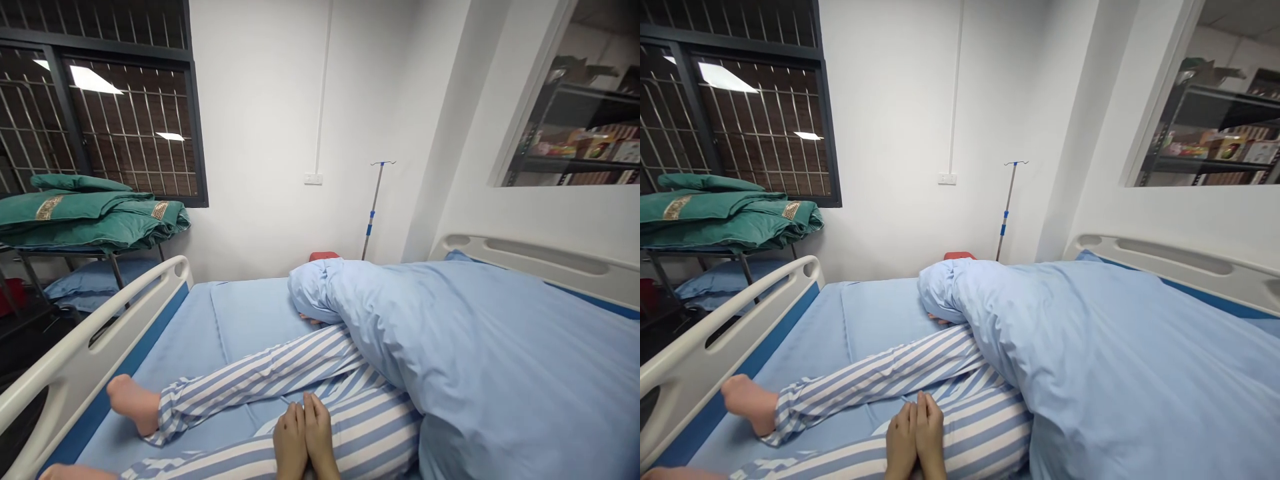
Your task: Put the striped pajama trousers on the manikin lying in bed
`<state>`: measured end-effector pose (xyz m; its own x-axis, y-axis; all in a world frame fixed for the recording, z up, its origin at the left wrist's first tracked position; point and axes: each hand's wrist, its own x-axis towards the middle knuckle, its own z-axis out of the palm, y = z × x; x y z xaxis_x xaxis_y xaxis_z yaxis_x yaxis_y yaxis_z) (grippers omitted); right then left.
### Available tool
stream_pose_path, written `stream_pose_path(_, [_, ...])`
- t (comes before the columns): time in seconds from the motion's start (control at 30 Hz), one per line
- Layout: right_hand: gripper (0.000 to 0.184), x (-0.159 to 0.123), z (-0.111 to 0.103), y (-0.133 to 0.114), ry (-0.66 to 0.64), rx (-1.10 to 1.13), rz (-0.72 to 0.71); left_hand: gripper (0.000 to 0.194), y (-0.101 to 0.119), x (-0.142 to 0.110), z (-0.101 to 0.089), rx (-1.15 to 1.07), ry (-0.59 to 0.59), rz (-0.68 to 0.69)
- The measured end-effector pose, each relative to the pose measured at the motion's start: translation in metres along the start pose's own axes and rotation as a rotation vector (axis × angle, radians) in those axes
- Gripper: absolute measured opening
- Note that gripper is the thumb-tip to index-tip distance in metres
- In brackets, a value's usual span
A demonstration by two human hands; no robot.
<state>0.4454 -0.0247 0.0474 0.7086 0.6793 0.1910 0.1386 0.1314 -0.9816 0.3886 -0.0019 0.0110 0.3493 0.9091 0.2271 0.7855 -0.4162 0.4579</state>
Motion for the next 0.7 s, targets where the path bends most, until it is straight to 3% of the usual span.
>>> stream_pose_path(0.17, [0.047, 0.007, 0.000, -0.011, -0.007, -0.136, -0.036, 0.031, 0.011, 0.000, -0.027, -0.118, -0.074, -0.116])
stream_pose_path(0.27, [0.045, 0.016, -0.003, -0.033, -0.040, -0.243, -0.093, 0.035, 0.018, -0.001, -0.042, -0.129, -0.175, -0.112])
stream_pose_path(0.37, [0.045, 0.020, -0.011, -0.045, -0.060, -0.260, -0.179, 0.035, 0.023, -0.003, -0.051, -0.115, -0.201, -0.091])
stream_pose_path(0.6, [0.042, -0.003, -0.028, -0.005, -0.090, -0.416, -0.205, 0.033, 0.024, -0.004, -0.052, -0.126, -0.190, -0.112])
stream_pose_path(0.7, [0.040, -0.007, -0.028, 0.000, -0.071, -0.462, -0.222, 0.032, 0.022, -0.004, -0.047, -0.109, -0.177, -0.090])
